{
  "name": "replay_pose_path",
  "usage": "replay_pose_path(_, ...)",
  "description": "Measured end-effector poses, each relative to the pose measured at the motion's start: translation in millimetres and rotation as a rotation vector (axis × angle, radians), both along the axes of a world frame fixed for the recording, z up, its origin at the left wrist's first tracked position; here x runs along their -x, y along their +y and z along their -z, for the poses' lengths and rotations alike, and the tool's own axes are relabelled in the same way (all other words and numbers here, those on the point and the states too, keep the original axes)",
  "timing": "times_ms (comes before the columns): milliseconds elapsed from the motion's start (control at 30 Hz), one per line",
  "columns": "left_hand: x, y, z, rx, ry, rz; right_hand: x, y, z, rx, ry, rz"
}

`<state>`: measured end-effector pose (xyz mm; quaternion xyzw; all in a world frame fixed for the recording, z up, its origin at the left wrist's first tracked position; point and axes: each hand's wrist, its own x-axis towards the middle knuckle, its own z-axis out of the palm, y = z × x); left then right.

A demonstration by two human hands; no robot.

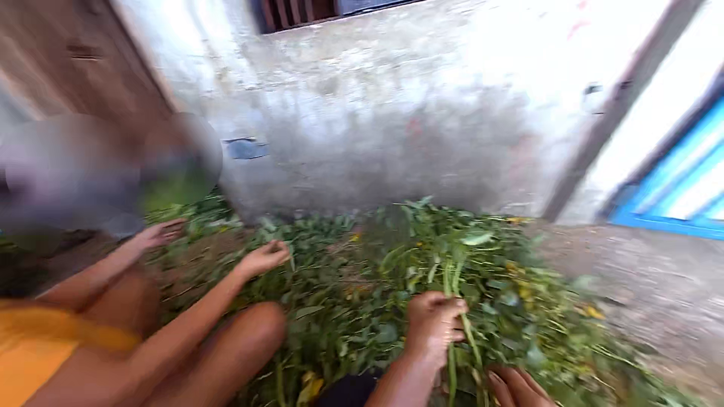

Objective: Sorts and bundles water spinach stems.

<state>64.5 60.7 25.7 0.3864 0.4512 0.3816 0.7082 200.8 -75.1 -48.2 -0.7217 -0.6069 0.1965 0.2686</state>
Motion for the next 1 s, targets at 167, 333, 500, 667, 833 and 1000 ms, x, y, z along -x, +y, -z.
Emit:
replay_pose_path(167,-4,-5,1,0.010,-0.037,-0.036,31,23,-11,-0.125,0.208,0.125)
replay_pose_path(333,1,-3,4,-0.049,-0.034,-0.009,51,26,-10,-0.142,0.269,0.163)
replay_pose_path(500,4,2,-1,-0.020,-0.115,-0.131,71,18,-3,-0.285,0.242,0.204)
replay_pose_path(667,3,0,0,-0.052,-0.086,-0.291,76,-5,25,-0.426,-0.099,0.170)
replay_pose_path(833,-2,-4,7,-0.127,-0.031,-0.322,63,-9,46,-0.452,-0.277,0.222)
replay_pose_path(1000,1,5,4,-0.160,0.011,-0.341,48,-10,73,-0.108,-0.164,-0.039)
